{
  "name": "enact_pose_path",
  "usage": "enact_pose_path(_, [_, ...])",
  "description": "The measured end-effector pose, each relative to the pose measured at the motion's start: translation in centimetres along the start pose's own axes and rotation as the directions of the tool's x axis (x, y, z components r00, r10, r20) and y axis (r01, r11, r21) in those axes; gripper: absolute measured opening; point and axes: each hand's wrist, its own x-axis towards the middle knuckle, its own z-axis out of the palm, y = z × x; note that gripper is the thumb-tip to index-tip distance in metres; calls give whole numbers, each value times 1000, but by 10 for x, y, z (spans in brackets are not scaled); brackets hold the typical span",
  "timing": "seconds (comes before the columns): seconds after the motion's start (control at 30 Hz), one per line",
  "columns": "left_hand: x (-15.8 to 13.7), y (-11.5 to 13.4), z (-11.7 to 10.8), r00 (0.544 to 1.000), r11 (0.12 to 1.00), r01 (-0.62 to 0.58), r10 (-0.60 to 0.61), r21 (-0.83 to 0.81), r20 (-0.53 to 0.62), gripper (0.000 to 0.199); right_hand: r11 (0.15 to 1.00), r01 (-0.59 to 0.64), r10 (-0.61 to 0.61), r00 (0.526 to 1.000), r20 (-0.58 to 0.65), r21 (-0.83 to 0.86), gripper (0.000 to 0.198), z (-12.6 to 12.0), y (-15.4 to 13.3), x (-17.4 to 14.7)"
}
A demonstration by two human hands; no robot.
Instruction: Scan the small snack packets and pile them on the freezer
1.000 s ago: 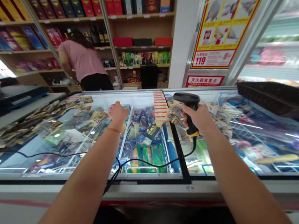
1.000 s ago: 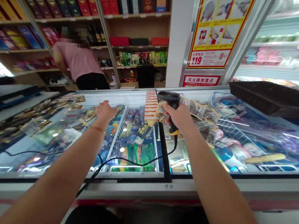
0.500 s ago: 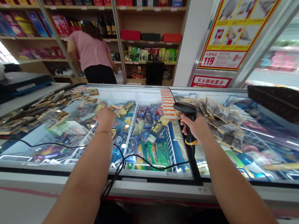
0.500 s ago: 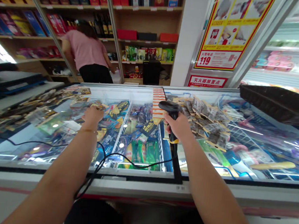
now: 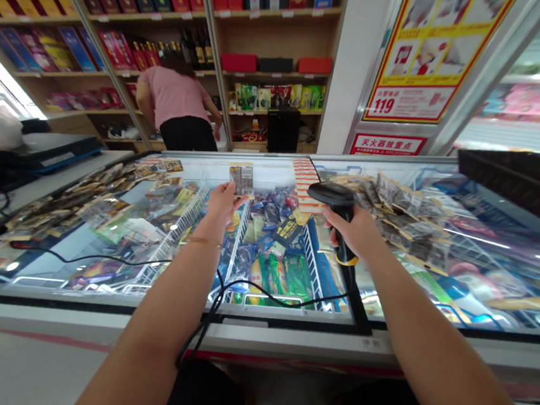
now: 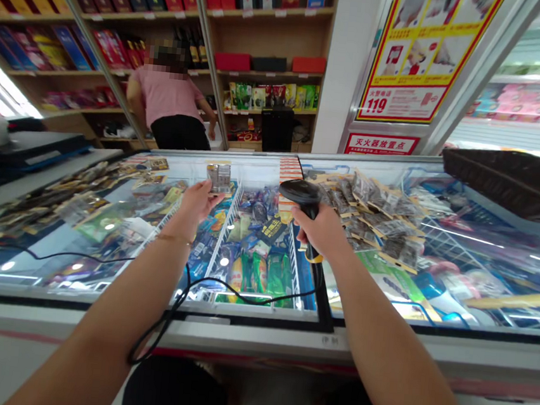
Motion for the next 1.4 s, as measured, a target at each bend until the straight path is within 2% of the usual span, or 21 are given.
enact_pose_path(0.07, [-12,-4,17,988,974,123,-101,-193,117,20,1000,26,-25,999,43,-18,35,1,-4,-5])
enact_pose_path(0.13, [-22,-9,28,978,954,167,-129,-248,163,27,997,51,-44,994,102,-63,34,2,-8,-9])
enact_pose_path(0.23, [-29,-15,36,987,974,134,-115,-182,109,30,988,77,-55,985,165,-132,34,2,-9,-11])
enact_pose_path(0.3, [-28,-19,37,996,992,83,-80,-93,37,29,983,88,-60,982,177,-158,34,3,-9,-11])
enact_pose_path(0.37, [-27,-23,37,999,998,43,-42,-45,13,25,980,90,-58,983,175,-180,33,4,-9,-11])
enact_pose_path(0.53, [-27,-27,39,982,991,-22,46,-131,185,22,967,86,-41,981,189,-239,29,7,-12,-13])
enact_pose_path(0.7, [-26,-34,40,973,993,-76,93,-89,210,25,961,106,-57,979,195,-254,28,7,-17,-16])
enact_pose_path(1.0, [-22,-41,39,964,994,-92,104,-60,247,28,963,113,-62,977,206,-245,27,8,-15,-15])
enact_pose_path(1.17, [-24,-41,41,968,997,-54,65,-53,242,30,961,100,-48,979,200,-257,27,7,-17,-16])
enact_pose_path(1.3, [-32,-37,44,979,998,-17,27,-55,203,23,980,64,-29,983,183,-188,27,5,-18,-15])
enact_pose_path(1.4, [-41,-28,49,975,998,13,-1,-56,223,20,997,26,-15,990,144,-77,30,-3,-17,-9])
